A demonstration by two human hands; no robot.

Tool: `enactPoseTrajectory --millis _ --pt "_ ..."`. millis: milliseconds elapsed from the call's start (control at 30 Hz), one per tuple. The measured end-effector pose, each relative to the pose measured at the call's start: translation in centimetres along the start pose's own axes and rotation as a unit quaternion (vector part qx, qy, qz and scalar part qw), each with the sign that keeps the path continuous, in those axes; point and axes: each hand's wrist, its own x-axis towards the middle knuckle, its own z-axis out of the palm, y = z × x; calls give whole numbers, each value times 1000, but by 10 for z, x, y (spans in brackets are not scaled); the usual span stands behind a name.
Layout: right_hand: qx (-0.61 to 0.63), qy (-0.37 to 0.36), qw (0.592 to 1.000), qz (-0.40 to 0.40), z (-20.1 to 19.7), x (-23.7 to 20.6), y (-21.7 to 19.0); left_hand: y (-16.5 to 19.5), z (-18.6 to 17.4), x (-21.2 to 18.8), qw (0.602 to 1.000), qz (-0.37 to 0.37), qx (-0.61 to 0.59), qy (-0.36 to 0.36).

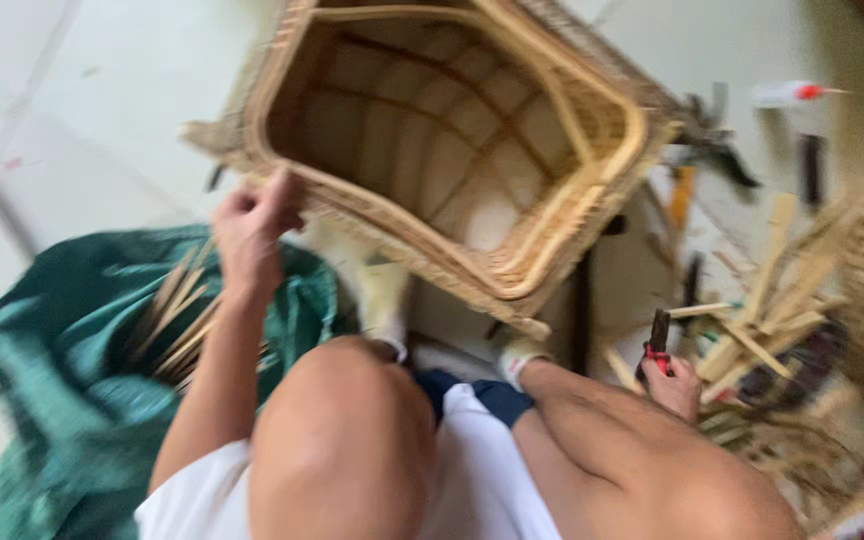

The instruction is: The person sits on the floor repairing a woven bamboo basket, fitting thin bamboo strips along the rim and pressing them into place. They use pliers to trim and grip strips, tap strips tight with a hammer, and squeeze glue from a bottle onto the rim joints.

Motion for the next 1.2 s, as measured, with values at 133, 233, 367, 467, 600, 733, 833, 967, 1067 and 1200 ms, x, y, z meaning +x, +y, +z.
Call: enactPoseTrajectory --millis 133,233,367,467,600,733,833,967,1067,1200 --pt "209 132 968 -30 -49 -28 -27 -2 4 -6 999 -3 -38 10" --pt "565 5 823 -55 -108 -30 -83 -4 7 -9 991 27 -133 9" --pt "605 -180 752 -190 -184 -42 -197 -11 6 -10 985 39 -168 -8" --pt "392 -324 830 -228 -210 -47 -298 -16 7 -4 995 41 -86 39" --pt "-20 -366 883 -295 -170 -45 -423 -14 7 2 996 54 -68 25" --pt "-57 -323 767 -552 -111 -47 -511 -6 10 8 993 7 -118 3" --pt "-107 -326 758 -555 -88 -58 -556 -1 13 14 985 10 -173 18" --pt "-240 -331 772 -486 -93 -78 -592 0 16 16 988 23 -151 37" --pt "-242 -316 783 -478 -104 -92 -606 -2 16 15 988 20 -147 40" --pt "-286 -307 804 -422 -104 -103 -617 -1 15 15 995 14 -84 60"
